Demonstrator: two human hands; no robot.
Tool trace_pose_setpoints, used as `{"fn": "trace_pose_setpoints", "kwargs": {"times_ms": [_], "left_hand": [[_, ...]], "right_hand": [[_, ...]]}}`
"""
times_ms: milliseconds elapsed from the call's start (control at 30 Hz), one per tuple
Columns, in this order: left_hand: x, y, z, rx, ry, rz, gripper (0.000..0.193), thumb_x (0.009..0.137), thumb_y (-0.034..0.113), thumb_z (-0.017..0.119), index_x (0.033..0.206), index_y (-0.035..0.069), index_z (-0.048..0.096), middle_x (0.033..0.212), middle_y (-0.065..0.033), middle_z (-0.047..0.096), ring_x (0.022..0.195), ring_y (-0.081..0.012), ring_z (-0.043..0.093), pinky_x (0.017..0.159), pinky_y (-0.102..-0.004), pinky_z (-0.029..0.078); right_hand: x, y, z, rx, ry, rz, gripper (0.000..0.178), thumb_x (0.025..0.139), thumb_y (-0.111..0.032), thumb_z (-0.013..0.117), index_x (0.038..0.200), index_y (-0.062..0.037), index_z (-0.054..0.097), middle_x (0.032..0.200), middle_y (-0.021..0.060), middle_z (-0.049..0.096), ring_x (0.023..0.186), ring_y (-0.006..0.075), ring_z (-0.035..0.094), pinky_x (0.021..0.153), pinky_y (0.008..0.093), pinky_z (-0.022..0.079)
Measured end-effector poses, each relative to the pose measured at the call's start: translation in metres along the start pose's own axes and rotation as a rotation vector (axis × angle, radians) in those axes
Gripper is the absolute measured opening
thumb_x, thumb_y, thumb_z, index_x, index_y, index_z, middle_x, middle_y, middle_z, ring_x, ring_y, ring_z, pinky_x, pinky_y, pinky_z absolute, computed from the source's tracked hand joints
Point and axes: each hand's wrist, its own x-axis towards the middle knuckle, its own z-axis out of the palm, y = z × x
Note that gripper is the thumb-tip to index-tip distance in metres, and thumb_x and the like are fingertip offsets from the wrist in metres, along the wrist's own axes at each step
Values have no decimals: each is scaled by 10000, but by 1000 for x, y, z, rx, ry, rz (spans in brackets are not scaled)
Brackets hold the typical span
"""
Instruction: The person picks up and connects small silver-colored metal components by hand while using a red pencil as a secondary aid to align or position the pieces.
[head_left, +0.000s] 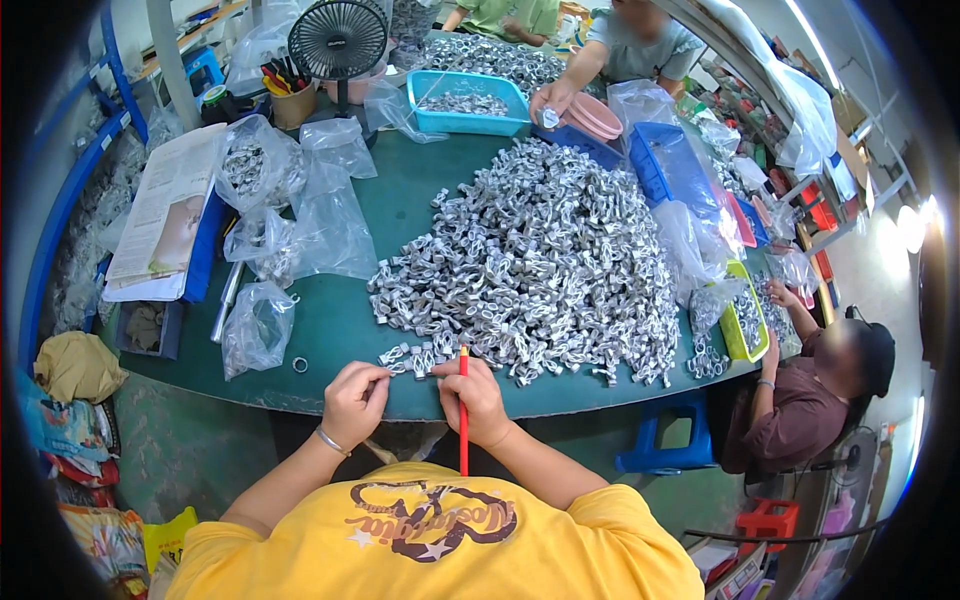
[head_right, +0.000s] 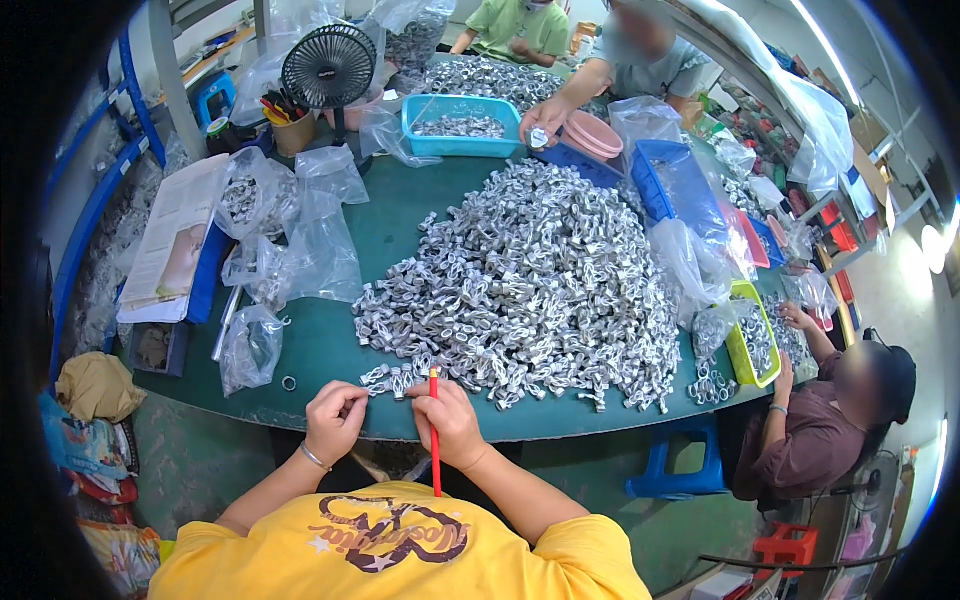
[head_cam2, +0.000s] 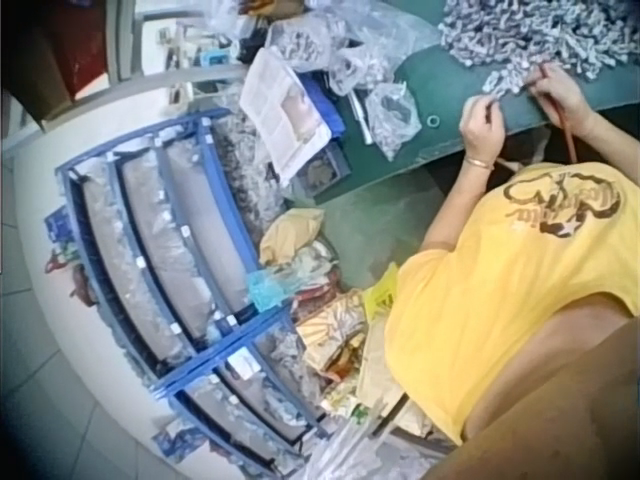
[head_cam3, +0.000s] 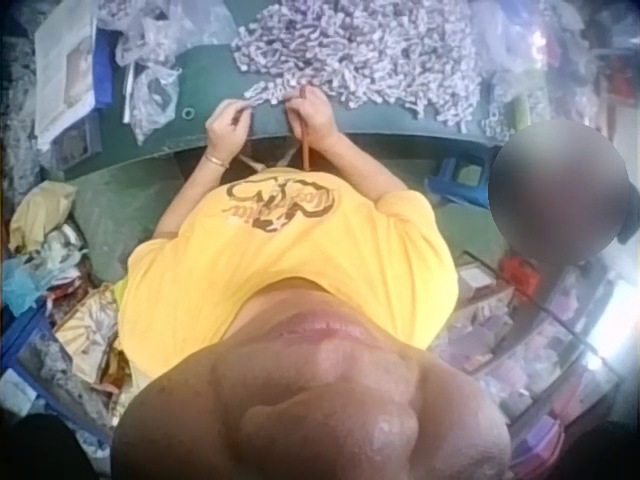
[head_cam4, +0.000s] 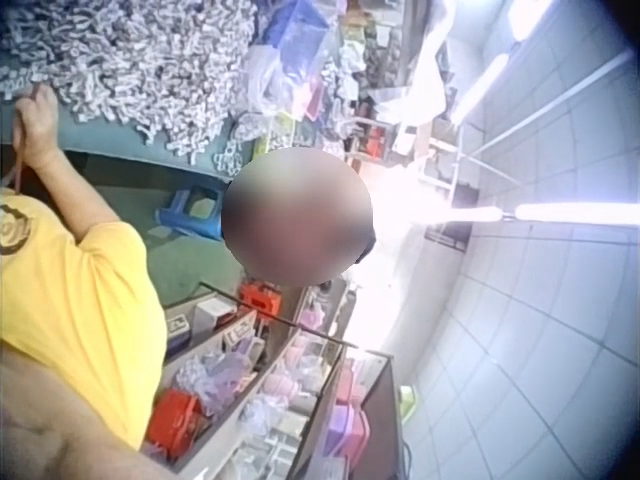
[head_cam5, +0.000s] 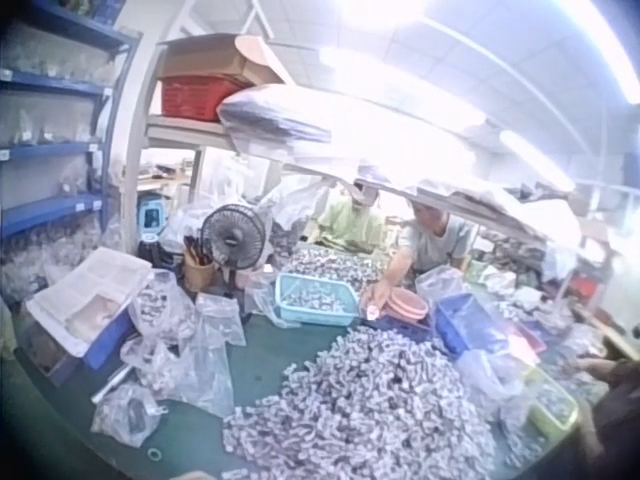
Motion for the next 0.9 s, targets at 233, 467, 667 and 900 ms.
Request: {"fn": "trace_pose_setpoints", "kwargs": {"times_ms": [233,467,667,900], "left_hand": [[-4,5,3,122,64,128,92,732,-72,624,801,-13,610,685,-92,563,505,-156,523,450,-238,402],[-2,4,3,244,-8,196,115,692,-56,621,783,13,605,637,-119,551,519,-261,547,468,-312,435],[-1,4,3,269,-35,226,111,686,-50,623,776,11,602,634,-116,556,523,-262,552,474,-319,443],[0,6,1,212,-19,256,135,682,-78,622,790,0,601,617,-115,549,505,-247,534,453,-306,415]], "right_hand": [[-1,2,-2,83,42,93,219,683,100,607,803,-49,501,858,112,637,744,268,575,716,336,459],[-5,5,-3,219,73,77,207,712,107,595,817,-40,493,857,125,642,720,244,588,679,315,474],[11,23,-20,276,204,165,160,801,98,564,841,-24,468,870,160,642,758,212,626,699,294,492],[101,71,-81,-45,339,108,169,814,64,564,884,-36,446,921,123,631,831,164,594,753,266,461]]}}
